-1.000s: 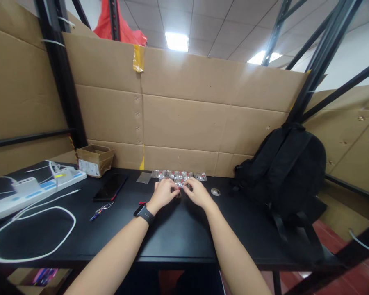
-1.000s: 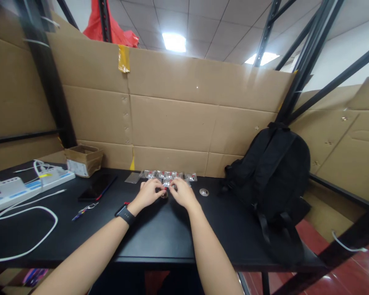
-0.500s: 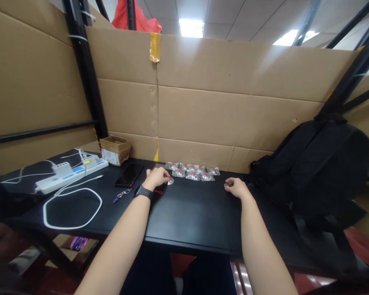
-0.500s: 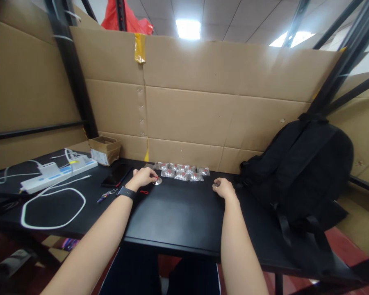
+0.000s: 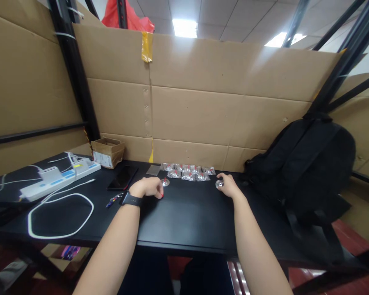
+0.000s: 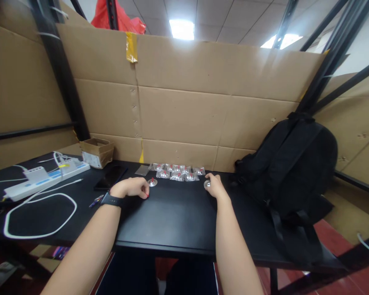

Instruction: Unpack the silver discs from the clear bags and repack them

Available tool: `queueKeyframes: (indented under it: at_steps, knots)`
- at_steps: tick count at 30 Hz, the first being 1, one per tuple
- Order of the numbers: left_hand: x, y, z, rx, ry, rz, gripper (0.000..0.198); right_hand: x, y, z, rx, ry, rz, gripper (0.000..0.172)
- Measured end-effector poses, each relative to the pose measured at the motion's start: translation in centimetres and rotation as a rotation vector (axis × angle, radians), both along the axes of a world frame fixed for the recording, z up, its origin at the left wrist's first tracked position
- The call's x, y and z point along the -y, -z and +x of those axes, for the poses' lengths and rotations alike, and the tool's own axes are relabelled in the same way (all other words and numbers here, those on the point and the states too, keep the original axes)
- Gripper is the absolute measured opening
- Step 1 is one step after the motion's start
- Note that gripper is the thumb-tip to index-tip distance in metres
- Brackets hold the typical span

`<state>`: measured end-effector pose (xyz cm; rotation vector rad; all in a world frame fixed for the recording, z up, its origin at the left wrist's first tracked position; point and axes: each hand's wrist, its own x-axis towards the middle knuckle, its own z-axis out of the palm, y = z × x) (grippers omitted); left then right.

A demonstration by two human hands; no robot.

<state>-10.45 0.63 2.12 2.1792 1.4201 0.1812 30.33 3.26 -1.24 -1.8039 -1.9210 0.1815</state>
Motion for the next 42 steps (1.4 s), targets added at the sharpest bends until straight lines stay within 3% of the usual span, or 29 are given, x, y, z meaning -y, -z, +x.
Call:
queueKeyframes:
  at_steps: [2, 4, 10, 17, 24, 32, 35, 39, 42]
  knots:
    - [0.5, -0.3, 1.7, 0.161, 0.172, 0.045, 0.011, 0.2, -0.2, -1.2, -0.019, -0.083, 0.043, 0.054]
    - [0.8, -0.3, 3.3, 0.288, 0.238, 0.102, 0.016, 0.4, -0.5, -2.3, -0.023, -0.178, 0.047, 0.051]
    - [0.9, 0.5, 6.2, 0.438, 0.161, 0.279, 0.016, 1.2, -1.3, -3.7, -0.029, -0.27, -0.118, 0.029]
    - [0.5, 1.3, 6.7, 0.5, 0.103, 0.282, 0.019, 2.3, -2.1, -2.3, 0.002, -0.267, -0.179, 0.062]
    - [0.0, 1.8, 6.8, 0.511, 0.096, 0.228, 0.023, 2.0, -2.1, -2.1, 0.04, -0.196, -0.213, 0.049]
    - [0.3, 2.1, 7.3, 0.57, 0.056, 0.247, 0.019, 2.3, -2.3, -2.5, 0.032, -0.221, -0.185, 0.052]
    - [0.2, 2.1, 7.6, 0.627, 0.01, 0.264, 0.023, 2.5, -2.8, -3.2, -0.026, -0.277, -0.09, 0.052]
    - [0.3, 1.7, 7.9, 0.709, -0.047, 0.341, 0.02, 3.0, -3.5, -6.2, -0.34, -0.466, 0.143, 0.044]
    - [0.3, 1.3, 7.9, 0.734, -0.071, 0.368, 0.021, 3.5, -3.7, -9.2, -0.542, -0.571, 0.217, 0.039]
